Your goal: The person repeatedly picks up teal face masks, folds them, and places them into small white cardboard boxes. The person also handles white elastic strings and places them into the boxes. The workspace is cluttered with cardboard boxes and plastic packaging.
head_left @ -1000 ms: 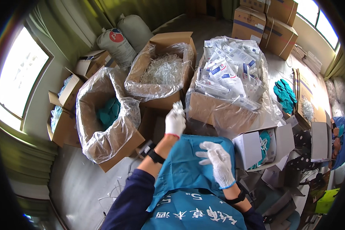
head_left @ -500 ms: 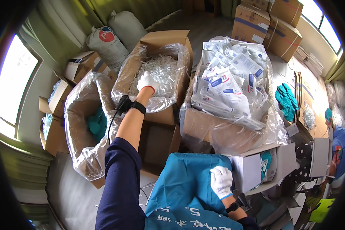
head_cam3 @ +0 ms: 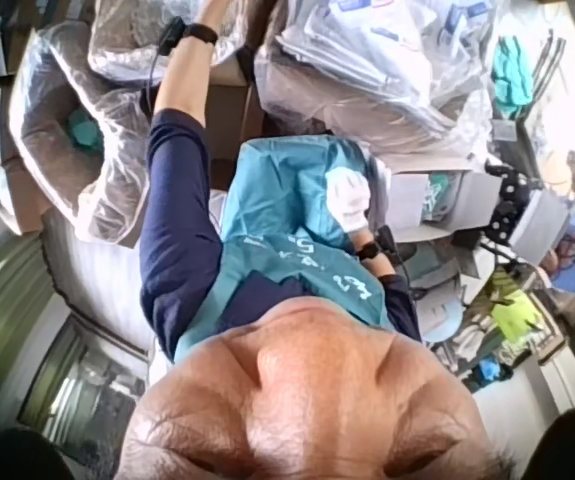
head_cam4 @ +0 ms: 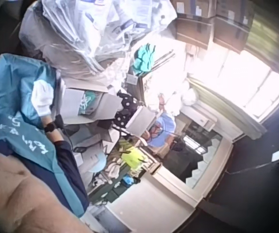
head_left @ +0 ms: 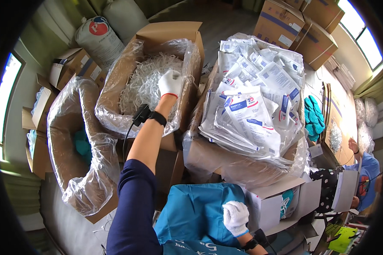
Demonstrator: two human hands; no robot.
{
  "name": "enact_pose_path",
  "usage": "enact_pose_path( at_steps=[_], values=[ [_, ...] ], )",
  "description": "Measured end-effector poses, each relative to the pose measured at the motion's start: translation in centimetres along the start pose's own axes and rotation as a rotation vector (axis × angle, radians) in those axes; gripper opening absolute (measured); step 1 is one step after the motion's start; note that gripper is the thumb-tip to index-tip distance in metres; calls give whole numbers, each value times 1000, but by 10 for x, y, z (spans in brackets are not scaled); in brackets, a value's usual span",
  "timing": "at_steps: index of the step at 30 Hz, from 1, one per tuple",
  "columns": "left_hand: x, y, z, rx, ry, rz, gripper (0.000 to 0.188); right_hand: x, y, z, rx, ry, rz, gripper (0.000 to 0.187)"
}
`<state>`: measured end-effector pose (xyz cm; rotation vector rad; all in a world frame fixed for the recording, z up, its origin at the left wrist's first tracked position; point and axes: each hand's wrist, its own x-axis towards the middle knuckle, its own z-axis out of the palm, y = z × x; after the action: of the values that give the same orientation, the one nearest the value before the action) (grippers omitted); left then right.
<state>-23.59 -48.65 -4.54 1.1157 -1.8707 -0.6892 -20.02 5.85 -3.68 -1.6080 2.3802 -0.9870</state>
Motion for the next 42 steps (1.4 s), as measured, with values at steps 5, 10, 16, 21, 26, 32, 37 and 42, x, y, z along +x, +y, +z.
enact_pose_path(
  at_steps=[5,10,16,21,26,32,37,42],
  values=[
    [13,26,-83,-111,525,221,4,3,1,9,20,44,-44,19],
    [4,-54,-172,617,-194,-171,35,-2,-7,11,43,65,-116,15],
    [-167,-41,-187,468,-74,279,30,-16,-18,7,40,117,-97,12],
    [-349,-34,-200,345,-639,-157,46,-29,-9,10,-15,153,-110,6],
    [-487,-38,-239,120,-533,-497,53,-56,4,20,-76,81,-142,9],
    [-497,-23,-295,421,-588,-381,36,-80,-29,-8,130,179,94,13],
    [-499,9,-325,220,-509,-519,35,-100,1,-58,386,503,285,11],
    [-515,30,-329,142,-487,-458,31,-122,138,-153,-134,646,695,28]
  ],
)
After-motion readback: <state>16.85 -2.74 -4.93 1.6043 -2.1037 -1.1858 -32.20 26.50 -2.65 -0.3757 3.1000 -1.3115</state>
